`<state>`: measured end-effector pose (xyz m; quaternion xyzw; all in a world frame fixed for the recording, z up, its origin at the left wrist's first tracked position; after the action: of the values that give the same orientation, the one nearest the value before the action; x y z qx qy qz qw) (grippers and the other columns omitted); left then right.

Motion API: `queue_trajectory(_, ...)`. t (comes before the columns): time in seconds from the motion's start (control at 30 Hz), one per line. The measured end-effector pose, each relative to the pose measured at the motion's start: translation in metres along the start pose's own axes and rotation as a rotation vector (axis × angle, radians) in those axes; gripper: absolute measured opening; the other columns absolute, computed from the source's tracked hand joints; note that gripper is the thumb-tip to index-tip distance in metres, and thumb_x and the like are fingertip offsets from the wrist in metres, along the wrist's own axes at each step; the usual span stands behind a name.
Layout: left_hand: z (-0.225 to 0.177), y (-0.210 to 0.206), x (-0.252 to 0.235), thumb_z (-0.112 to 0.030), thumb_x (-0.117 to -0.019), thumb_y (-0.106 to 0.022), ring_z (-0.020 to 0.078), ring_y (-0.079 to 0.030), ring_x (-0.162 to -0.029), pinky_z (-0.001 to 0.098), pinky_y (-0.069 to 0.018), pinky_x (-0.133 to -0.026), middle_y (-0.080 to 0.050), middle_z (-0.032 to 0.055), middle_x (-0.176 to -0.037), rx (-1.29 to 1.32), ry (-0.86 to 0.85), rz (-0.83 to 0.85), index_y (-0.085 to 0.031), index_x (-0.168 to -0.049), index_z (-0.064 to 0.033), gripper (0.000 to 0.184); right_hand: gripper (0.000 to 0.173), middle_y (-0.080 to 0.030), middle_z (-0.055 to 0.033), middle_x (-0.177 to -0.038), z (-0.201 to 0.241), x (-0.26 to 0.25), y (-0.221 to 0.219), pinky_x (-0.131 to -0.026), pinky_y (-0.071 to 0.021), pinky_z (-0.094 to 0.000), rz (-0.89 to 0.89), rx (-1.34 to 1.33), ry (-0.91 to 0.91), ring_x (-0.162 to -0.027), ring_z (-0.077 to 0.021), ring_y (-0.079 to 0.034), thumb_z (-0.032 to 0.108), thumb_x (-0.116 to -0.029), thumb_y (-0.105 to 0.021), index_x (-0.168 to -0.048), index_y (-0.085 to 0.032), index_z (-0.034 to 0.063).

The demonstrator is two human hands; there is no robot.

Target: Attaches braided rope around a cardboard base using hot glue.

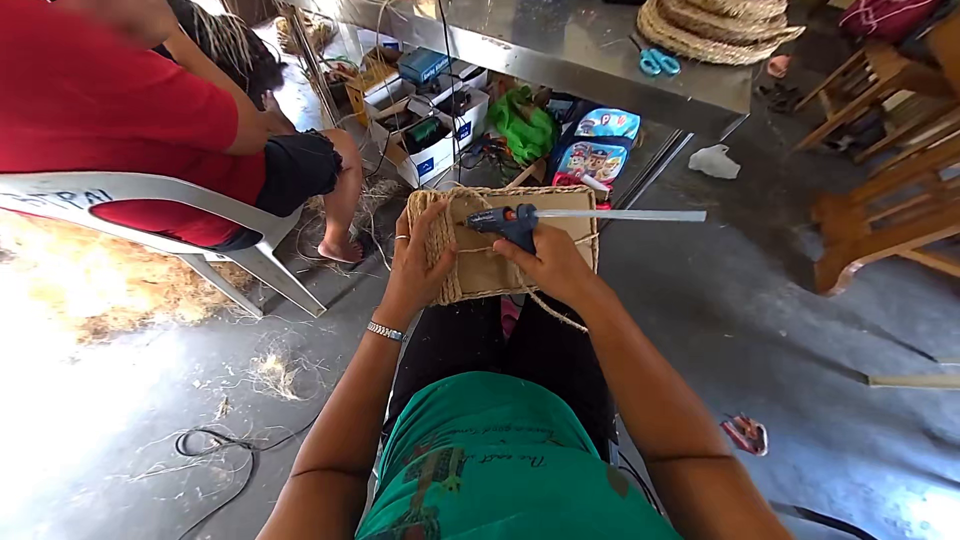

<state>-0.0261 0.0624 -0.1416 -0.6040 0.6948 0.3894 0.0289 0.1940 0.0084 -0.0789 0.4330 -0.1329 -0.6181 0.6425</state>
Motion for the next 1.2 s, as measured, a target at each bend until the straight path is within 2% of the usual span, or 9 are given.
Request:
queue_trajectory(0.13, -0.005, -0.001, 0.002, -0.035, -0.0982, -0.064, 0.0274, -0.041, -0.145, 0.0478, -0.0453, -0.111, -0.026, 0.0173, -0.165, -0.007, -0.007, 0.006, -0.041, -0.156, -0.0293, 0.062, 0.043, -0.071, -0.016, -0.097, 0.001, -0.01, 0.004, -0.084, -0.058, -0.0455, -0.045, 0.018, 0.01, -0.09, -0.0252, -0.071, 0.038, -0.1047, -0.058, -0.118, -0.066, -0.0015)
queue_trajectory(0.33, -0.003, 0.0, 0.003, -0.034, -0.0981, -0.064, 0.0271, -0.039, -0.146, 0.0477, -0.0444, -0.112, -0.024, 0.0174, -0.165, -0.002, -0.013, 0.011, -0.041, -0.156, -0.0286, 0.062, 0.042, -0.069, -0.0145, -0.09, 0.004, -0.008, 0.004, -0.079, -0.0576, -0.0439, -0.031, 0.03, -0.006, -0.083, -0.0237, -0.069, 0.04, -0.1047, -0.058, -0.111, -0.067, -0.0009)
queue_trajectory(0.53, -0.004, -0.001, 0.004, -0.033, -0.0978, -0.064, 0.0266, -0.038, -0.147, 0.0483, -0.0443, -0.112, -0.024, 0.0161, -0.165, -0.004, -0.017, 0.01, -0.041, -0.156, -0.0301, 0.062, 0.042, -0.071, -0.0155, -0.096, 0.004, -0.007, 0.004, -0.083, -0.0582, -0.0434, -0.057, 0.03, -0.002, -0.09, -0.0241, -0.071, 0.039, -0.1044, -0.059, -0.115, -0.067, -0.0015)
queue_trajectory(0.63, -0.004, -0.001, 0.004, -0.033, -0.0982, -0.064, 0.0265, -0.037, -0.147, 0.0478, -0.0442, -0.113, -0.023, 0.0161, -0.166, 0.011, -0.026, 0.01, -0.041, -0.156, -0.029, 0.062, 0.044, -0.069, -0.0153, -0.093, 0.005, -0.015, 0.008, -0.081, -0.0573, -0.0432, -0.069, 0.039, 0.008, -0.087, -0.0243, -0.069, 0.04, -0.1045, -0.058, -0.112, -0.066, -0.0019)
queue_trajectory(0.77, -0.002, 0.001, 0.003, -0.033, -0.099, -0.063, 0.0259, -0.039, -0.146, 0.0473, -0.0444, -0.112, -0.024, 0.0163, -0.165, 0.018, -0.02, 0.008, -0.043, -0.155, -0.028, 0.059, 0.04, -0.069, -0.0142, -0.092, 0.012, 0.008, 0.002, -0.078, -0.0581, -0.0446, -0.034, 0.056, 0.004, -0.085, -0.0244, -0.07, 0.039, -0.1049, -0.058, -0.113, -0.066, 0.0006)
queue_trajectory(0.9, -0.001, 0.003, 0.004, -0.036, -0.1028, -0.055, 0.0285, -0.037, -0.148, 0.0488, -0.0415, -0.114, -0.024, 0.0183, -0.165, 0.014, -0.01, 0.01, -0.043, -0.156, -0.0291, 0.055, 0.037, -0.07, -0.0107, -0.093, 0.014, 0.037, -0.006, -0.076, -0.0595, -0.0425, 0.015, 0.048, -0.022, -0.084, -0.0203, -0.07, 0.039, -0.1046, -0.059, -0.116, -0.066, 0.0046)
queue_trajectory(0.97, 0.002, 0.002, 0.001, -0.037, -0.1028, -0.054, 0.0308, -0.035, -0.148, 0.0478, -0.0405, -0.115, -0.026, 0.0209, -0.164, 0.015, -0.036, 0.008, -0.044, -0.155, -0.0285, 0.054, 0.038, -0.07, -0.0106, -0.093, 0.013, 0.036, -0.006, -0.077, -0.0592, -0.0428, 0.017, 0.063, -0.022, -0.085, -0.0207, -0.07, 0.04, -0.1046, -0.059, -0.116, -0.066, 0.0044)
queue_trajectory(1.07, 0.0, 0.0, 0.002, -0.036, -0.1022, -0.056, 0.0311, -0.035, -0.148, 0.0474, -0.0401, -0.116, -0.027, 0.0219, -0.163, 0.019, -0.049, 0.006, -0.045, -0.155, -0.0259, 0.054, 0.04, -0.07, -0.015, -0.096, 0.013, 0.025, 0.0, -0.081, -0.0587, -0.0471, -0.022, 0.078, -0.01, -0.089, -0.0262, -0.071, 0.038, -0.1048, -0.059, -0.117, -0.066, 0.001)
queue_trajectory(1.2, 0.001, 0.0, 0.003, -0.035, -0.102, -0.056, 0.03, -0.034, -0.149, 0.0475, -0.0393, -0.117, -0.025, 0.0207, -0.164, 0.02, -0.041, 0.006, -0.044, -0.155, -0.0266, 0.055, 0.039, -0.07, -0.0139, -0.096, 0.015, 0.025, 0.002, -0.079, -0.0589, -0.0451, -0.027, 0.091, -0.006, -0.087, -0.0247, -0.07, 0.039, -0.1052, -0.058, -0.118, -0.065, 0.0025)
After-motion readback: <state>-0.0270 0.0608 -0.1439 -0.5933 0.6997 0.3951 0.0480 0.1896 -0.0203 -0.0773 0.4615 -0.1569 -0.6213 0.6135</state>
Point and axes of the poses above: each hand's wrist, its own x-axis away from the middle knuckle, its own y-axis out of the back of the hand, z = x × y, the point moved 4 cm from there along -x, towards the middle knuckle
